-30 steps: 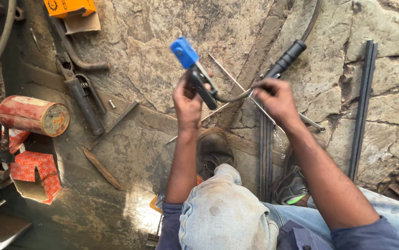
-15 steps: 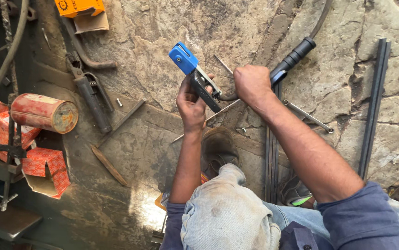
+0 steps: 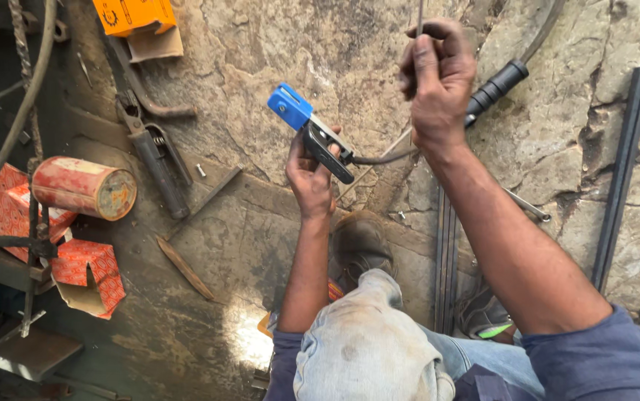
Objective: The person is assembling a welding electrode holder by inserting a metal core and spring into the handle and securing it with a screw using a wrench.
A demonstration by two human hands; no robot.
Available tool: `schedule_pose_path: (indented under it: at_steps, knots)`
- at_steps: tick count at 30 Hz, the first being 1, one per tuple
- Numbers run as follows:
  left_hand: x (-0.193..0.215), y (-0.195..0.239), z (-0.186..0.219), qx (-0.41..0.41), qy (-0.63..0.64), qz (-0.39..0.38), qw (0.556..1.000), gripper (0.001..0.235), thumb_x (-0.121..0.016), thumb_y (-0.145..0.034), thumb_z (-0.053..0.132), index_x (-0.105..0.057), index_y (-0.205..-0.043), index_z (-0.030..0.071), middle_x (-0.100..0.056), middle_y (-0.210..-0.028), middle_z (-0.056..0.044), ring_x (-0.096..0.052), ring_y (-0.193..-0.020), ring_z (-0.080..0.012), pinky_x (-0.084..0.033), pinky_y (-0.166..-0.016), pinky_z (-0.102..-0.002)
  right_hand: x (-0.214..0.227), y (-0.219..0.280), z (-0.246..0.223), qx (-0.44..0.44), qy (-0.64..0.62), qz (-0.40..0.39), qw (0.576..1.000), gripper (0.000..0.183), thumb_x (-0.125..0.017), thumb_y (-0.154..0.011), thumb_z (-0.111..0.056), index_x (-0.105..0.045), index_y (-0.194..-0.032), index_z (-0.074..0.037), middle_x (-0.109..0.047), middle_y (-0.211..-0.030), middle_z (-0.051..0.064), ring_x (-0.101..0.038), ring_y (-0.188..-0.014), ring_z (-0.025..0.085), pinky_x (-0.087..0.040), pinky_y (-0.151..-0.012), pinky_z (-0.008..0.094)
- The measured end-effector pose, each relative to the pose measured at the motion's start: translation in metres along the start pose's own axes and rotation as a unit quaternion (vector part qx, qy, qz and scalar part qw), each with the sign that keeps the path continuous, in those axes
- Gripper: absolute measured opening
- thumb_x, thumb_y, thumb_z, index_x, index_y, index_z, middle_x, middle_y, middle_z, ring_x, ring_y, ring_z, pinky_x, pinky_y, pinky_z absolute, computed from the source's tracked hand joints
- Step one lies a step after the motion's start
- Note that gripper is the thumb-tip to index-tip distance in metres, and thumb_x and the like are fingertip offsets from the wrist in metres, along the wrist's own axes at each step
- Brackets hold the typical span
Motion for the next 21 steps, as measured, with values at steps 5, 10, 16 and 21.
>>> schedule_pose_path:
  at_steps: [5,10,16,21]
  knots:
    - [0.01,0.003,-0.024,0.034,0.048,0.019,0.998,0.051,-0.077,-0.09,0.004,-0.059,-0.137,-0.002,-0.074,-0.12,-0.017,-0.072,-0.106,-0.0193,-0.061,-0.093,-0.033,-0.022,0.036,-0.067,0.099,0.062,-0.093,0.989,0.011,-0.055,-0.119,-0.009,-0.063,-0.115,-0.004,-0.058,-0.085,0.006,-0.05,-0.061,0.011,-0.043,-0.051,0.021]
    - [0.022,0.013,-0.042,0.038,0.058,0.046,0.997,0.048,-0.077,-0.093,0.001,-0.057,-0.137,-0.003,-0.07,-0.12,-0.014,-0.07,-0.107,-0.0195,-0.059,-0.092,-0.033,-0.012,0.072,-0.131,0.213,-0.047,0.023,0.976,0.006,-0.057,-0.112,-0.02,-0.057,-0.112,-0.014,-0.064,-0.095,0.006,-0.057,-0.066,0.01,-0.056,-0.052,0.022]
    - [0.023,0.007,-0.044,0.032,0.067,0.059,0.995,0.051,-0.075,-0.091,0.0,-0.056,-0.139,-0.002,-0.072,-0.121,-0.017,-0.07,-0.105,-0.0205,-0.059,-0.09,-0.033,-0.001,0.06,-0.084,-0.041,0.258,-0.088,0.961,0.014,-0.073,-0.1,-0.009,-0.066,-0.113,-0.007,-0.056,-0.091,0.0,-0.047,-0.071,0.009,-0.042,-0.057,0.022]
    - [0.021,0.0,-0.049,0.037,0.086,0.065,0.994,0.05,-0.074,-0.092,-0.001,-0.055,-0.138,-0.002,-0.071,-0.122,-0.016,-0.07,-0.105,-0.0207,-0.061,-0.085,-0.033,-0.005,0.103,0.034,-0.155,0.328,-0.159,0.918,0.036,-0.085,-0.084,-0.011,-0.071,-0.116,-0.005,-0.073,-0.098,0.007,-0.065,-0.08,0.014,-0.055,-0.069,0.03]
Point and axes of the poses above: each hand's wrist, its own y-axis away from the middle knuckle, its own x-axis out of the back of the hand, z = x × y, the point moved 5 cm from there along -y, towards the middle knuckle
